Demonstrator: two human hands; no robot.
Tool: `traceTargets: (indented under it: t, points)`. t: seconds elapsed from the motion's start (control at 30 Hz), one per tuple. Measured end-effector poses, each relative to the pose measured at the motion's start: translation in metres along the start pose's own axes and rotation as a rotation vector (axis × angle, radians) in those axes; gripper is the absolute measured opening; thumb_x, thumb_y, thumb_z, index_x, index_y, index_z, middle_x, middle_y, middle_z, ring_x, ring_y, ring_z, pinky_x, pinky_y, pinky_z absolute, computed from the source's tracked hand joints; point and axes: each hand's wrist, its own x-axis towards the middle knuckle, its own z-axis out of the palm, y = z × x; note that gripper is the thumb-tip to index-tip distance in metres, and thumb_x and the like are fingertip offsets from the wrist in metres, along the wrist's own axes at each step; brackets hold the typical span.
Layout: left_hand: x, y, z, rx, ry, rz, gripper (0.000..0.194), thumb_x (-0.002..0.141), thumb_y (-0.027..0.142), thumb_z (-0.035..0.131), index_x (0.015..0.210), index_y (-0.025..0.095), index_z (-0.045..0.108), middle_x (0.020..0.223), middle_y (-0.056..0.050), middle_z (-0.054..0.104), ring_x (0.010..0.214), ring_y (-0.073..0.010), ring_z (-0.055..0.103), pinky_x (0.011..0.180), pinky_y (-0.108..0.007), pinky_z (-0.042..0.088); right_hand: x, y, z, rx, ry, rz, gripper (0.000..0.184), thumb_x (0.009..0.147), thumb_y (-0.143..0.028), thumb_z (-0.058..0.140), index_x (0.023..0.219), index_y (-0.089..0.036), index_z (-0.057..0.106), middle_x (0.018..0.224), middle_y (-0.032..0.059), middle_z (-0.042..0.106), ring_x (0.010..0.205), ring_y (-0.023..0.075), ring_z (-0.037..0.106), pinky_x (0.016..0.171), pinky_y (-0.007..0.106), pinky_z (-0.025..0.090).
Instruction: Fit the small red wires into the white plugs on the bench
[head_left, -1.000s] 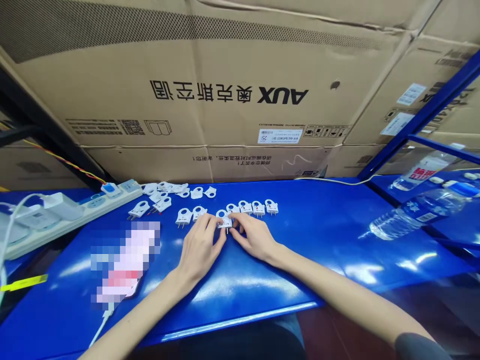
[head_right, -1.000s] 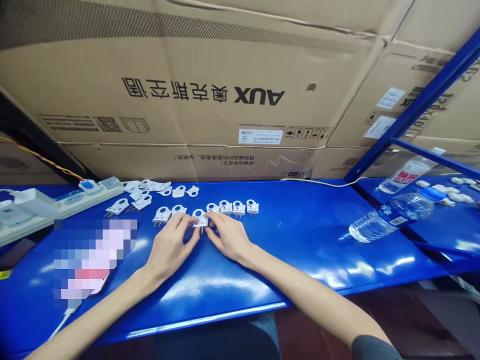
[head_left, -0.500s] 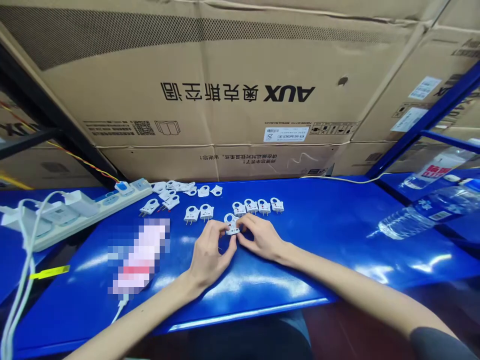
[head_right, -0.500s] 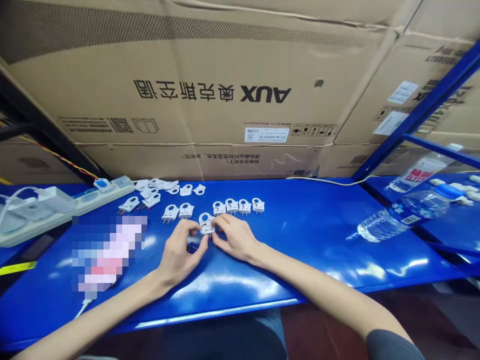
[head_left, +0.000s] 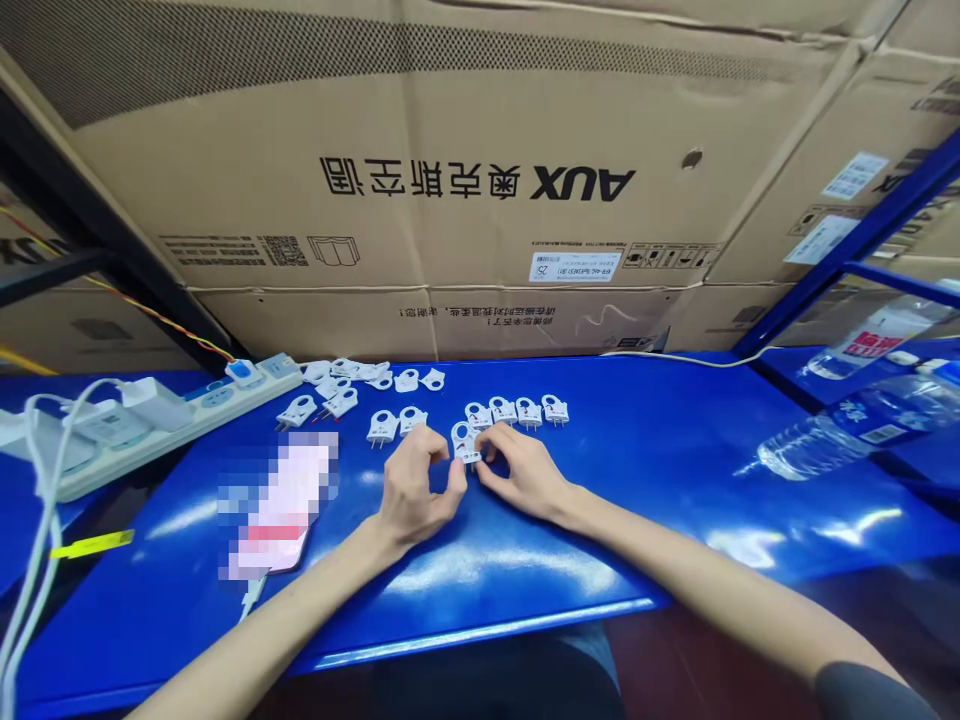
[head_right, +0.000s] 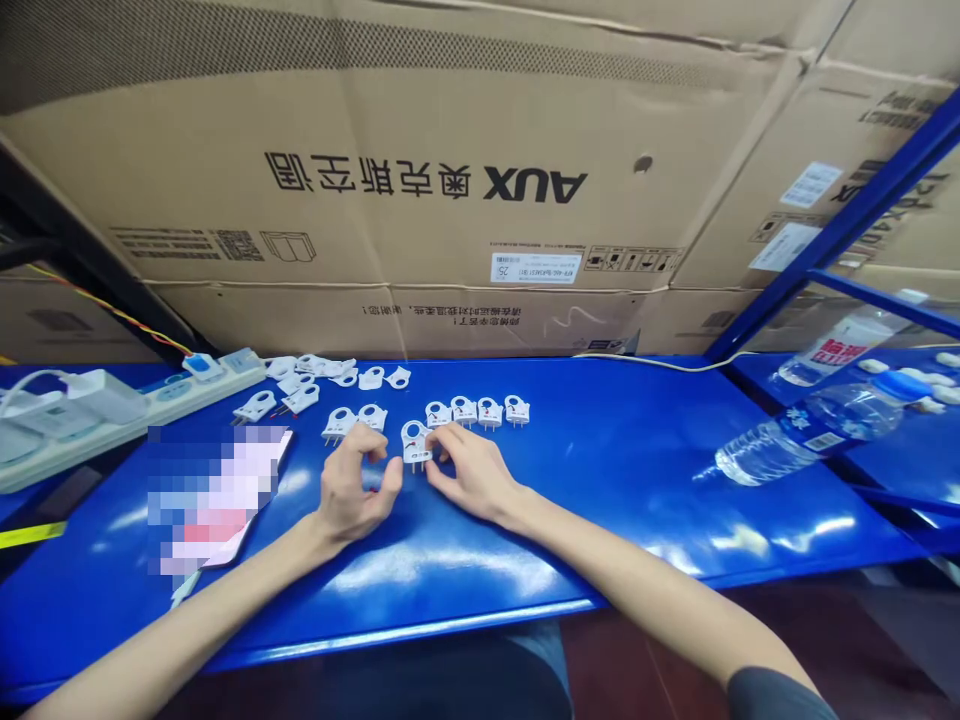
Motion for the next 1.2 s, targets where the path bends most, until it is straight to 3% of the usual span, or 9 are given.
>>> traceTargets:
  t: [0.27, 0.47, 0.7, 0.83, 0.97, 1.2]
  points:
    - [0.004, -0.016, 0.006, -0.008, 0.006, 0.092, 0.012, 0.085, 0.018, 0.054, 0.085, 0.024, 0.044, 0.067, 0.004, 0.049, 0.06, -0.0148, 0.049, 0.058, -0.03, 0.042, -0.001, 0.003, 0.002, 0.018, 0.009, 0.014, 0.013, 0.091, -0.019, 0.057, 0.103, -0.022, 0.058, 0.1, 0.0029, 0.067, 0.082, 0.0156, 0.063, 0.077, 0.029, 0.05]
    - [-0.001, -0.025, -0.002, 0.018, -0.036, 0.077, 0.012, 0.087, 0.018, 0.054, 0.086, 0.024, 0.044, 0.069, 0.003, 0.05, 0.062, -0.0155, 0.049, 0.059, -0.029, 0.042, 0.0, 0.004, 0.002, -0.019, -0.001, 0.019, 0.014, 0.091, -0.016, 0.059, 0.104, -0.021, 0.058, 0.1, 0.0036, 0.067, 0.082, 0.0165, 0.063, 0.076, 0.029, 0.05]
    - [0.003, -0.012, -0.001, 0.118, -0.238, -0.175, 0.003, 0.094, 0.024, 0.052, 0.091, 0.022, 0.052, 0.079, 0.0, 0.056, 0.072, -0.0166, 0.055, 0.069, -0.03, 0.045, 0.001, 0.003, 0.003, -0.037, 0.017, 0.011, 0.012, 0.091, -0.018, 0.059, 0.102, -0.022, 0.059, 0.099, 0.0034, 0.067, 0.081, 0.0168, 0.064, 0.076, 0.029, 0.05]
    - [0.003, -0.009, -0.006, 0.147, -0.34, -0.365, 0.006, 0.094, 0.028, 0.052, 0.093, 0.022, 0.055, 0.076, 0.002, 0.054, 0.067, -0.0158, 0.055, 0.063, -0.028, 0.041, -0.001, 0.004, 0.003, -0.048, 0.03, -0.002, 0.012, 0.093, -0.019, 0.06, 0.104, -0.021, 0.06, 0.101, 0.0039, 0.068, 0.081, 0.0163, 0.064, 0.076, 0.029, 0.051]
    - [-0.001, -0.004, -0.012, 0.086, -0.472, -0.442, 0.018, 0.097, 0.031, 0.048, 0.084, 0.023, 0.057, 0.067, 0.004, 0.052, 0.061, -0.0146, 0.053, 0.059, -0.027, 0.04, -0.002, 0.005, 0.004, -0.109, 0.013, -0.04, 0.014, 0.094, -0.019, 0.06, 0.108, -0.022, 0.061, 0.105, 0.0048, 0.069, 0.085, 0.0171, 0.066, 0.076, 0.029, 0.051]
    - [-0.006, -0.002, -0.008, 0.055, -0.495, -0.53, 0.021, 0.097, 0.035, 0.047, 0.082, 0.023, 0.056, 0.069, 0.004, 0.051, 0.063, -0.0144, 0.051, 0.061, -0.027, 0.037, -0.001, 0.006, 0.004, -0.158, 0.0, -0.036, 0.015, 0.095, -0.019, 0.061, 0.11, -0.022, 0.062, 0.107, 0.0053, 0.069, 0.088, 0.0176, 0.066, 0.076, 0.029, 0.052]
